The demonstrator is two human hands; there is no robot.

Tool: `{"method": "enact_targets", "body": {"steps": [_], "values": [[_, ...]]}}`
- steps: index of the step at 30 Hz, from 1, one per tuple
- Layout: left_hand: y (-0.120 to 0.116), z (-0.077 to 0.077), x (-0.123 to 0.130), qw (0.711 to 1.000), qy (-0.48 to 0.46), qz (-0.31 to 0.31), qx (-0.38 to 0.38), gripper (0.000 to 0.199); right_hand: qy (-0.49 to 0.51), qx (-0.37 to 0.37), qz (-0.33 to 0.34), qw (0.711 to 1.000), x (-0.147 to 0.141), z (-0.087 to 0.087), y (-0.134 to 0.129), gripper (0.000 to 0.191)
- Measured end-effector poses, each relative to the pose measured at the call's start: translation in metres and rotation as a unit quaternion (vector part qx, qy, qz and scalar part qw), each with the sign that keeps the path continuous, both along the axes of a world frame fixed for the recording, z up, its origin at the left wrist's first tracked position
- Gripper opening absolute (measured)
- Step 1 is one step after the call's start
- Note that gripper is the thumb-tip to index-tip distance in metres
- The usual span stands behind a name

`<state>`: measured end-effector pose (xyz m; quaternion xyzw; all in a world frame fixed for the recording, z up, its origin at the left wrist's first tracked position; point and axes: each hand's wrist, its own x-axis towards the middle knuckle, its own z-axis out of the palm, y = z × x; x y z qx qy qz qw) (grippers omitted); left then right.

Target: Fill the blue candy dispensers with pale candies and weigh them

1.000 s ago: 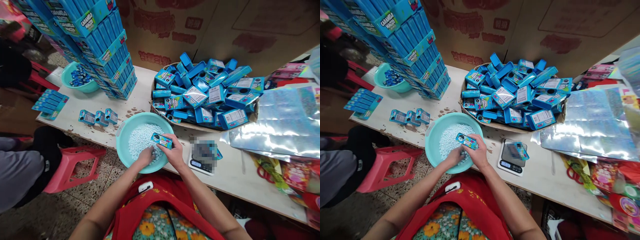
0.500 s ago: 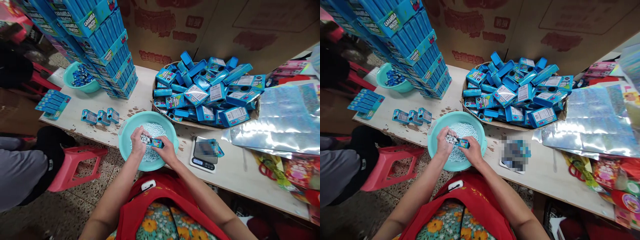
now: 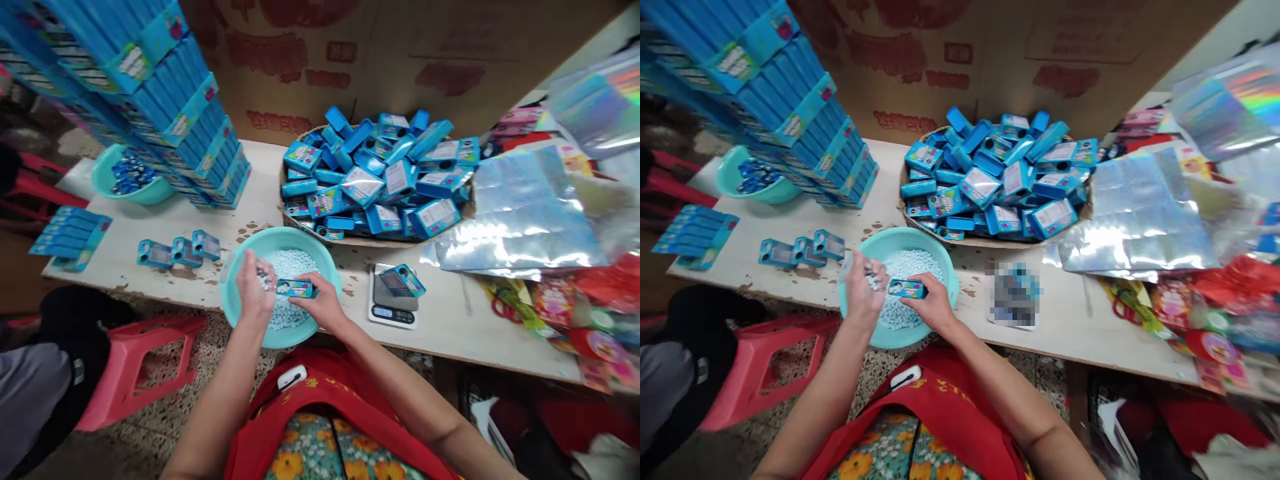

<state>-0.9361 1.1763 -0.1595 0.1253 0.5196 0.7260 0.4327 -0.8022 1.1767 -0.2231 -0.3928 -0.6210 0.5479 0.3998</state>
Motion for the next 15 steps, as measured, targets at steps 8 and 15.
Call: {"method": "enact_targets", "body": {"steps": [8,15], "values": [[-0.010,-0.083,-0.044,0.801,0.453,-0.277,-0.277,0.022,0.100,-0.019,-0.032,0.994,0.026,0.006,-0.002,0.043],[-0.013,-0.096,-0.015,0.673,0.593,-0.328,-0.295,0.043,0.115,-0.084,-0.104,0.984,0.092,0.013,-0.026,0.045]]}}
